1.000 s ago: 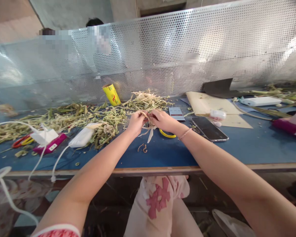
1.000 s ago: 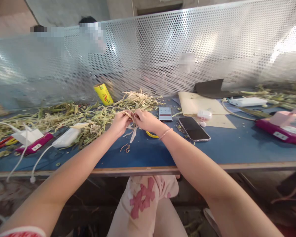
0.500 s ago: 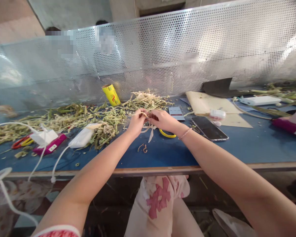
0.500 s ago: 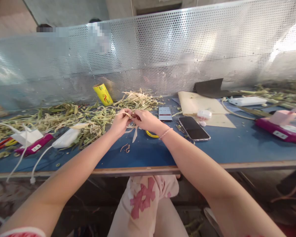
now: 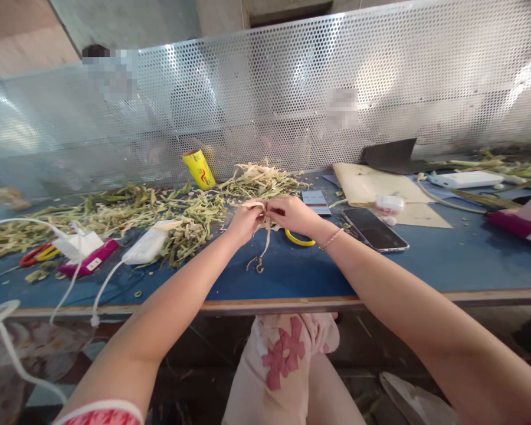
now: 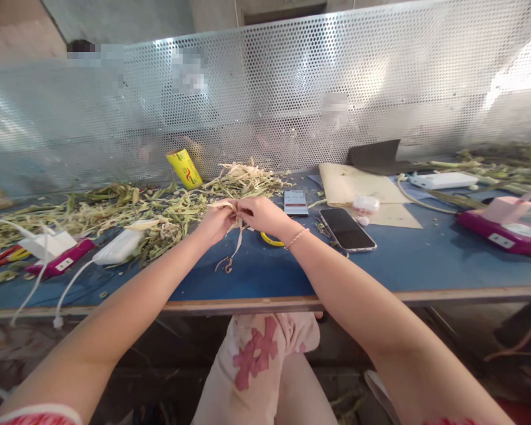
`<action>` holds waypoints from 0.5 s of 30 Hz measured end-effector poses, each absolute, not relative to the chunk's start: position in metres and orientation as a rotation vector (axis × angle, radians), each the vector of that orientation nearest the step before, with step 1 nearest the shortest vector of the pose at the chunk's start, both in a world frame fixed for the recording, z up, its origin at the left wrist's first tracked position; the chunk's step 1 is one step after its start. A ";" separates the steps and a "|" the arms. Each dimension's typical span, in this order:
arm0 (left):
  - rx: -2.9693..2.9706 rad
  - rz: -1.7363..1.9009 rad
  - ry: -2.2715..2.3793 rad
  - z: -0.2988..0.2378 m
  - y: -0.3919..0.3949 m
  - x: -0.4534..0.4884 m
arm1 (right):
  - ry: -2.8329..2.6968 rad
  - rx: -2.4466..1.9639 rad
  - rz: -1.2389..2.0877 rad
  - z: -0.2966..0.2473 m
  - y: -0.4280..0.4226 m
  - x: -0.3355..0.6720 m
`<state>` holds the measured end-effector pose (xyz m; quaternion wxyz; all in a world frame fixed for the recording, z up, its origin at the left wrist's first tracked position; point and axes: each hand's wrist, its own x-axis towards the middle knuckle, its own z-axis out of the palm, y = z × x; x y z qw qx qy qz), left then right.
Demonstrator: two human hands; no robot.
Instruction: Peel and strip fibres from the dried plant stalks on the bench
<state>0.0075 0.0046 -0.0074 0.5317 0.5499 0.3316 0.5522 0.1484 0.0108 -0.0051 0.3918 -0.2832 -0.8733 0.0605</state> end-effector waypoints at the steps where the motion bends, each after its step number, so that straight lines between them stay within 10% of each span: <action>1: 1.316 1.311 0.797 -0.007 0.005 0.007 | -2.214 -0.729 0.144 -0.005 0.010 0.148; 15: 1.361 1.414 0.923 -0.016 0.012 0.010 | -2.170 -0.779 0.151 -0.004 0.008 0.146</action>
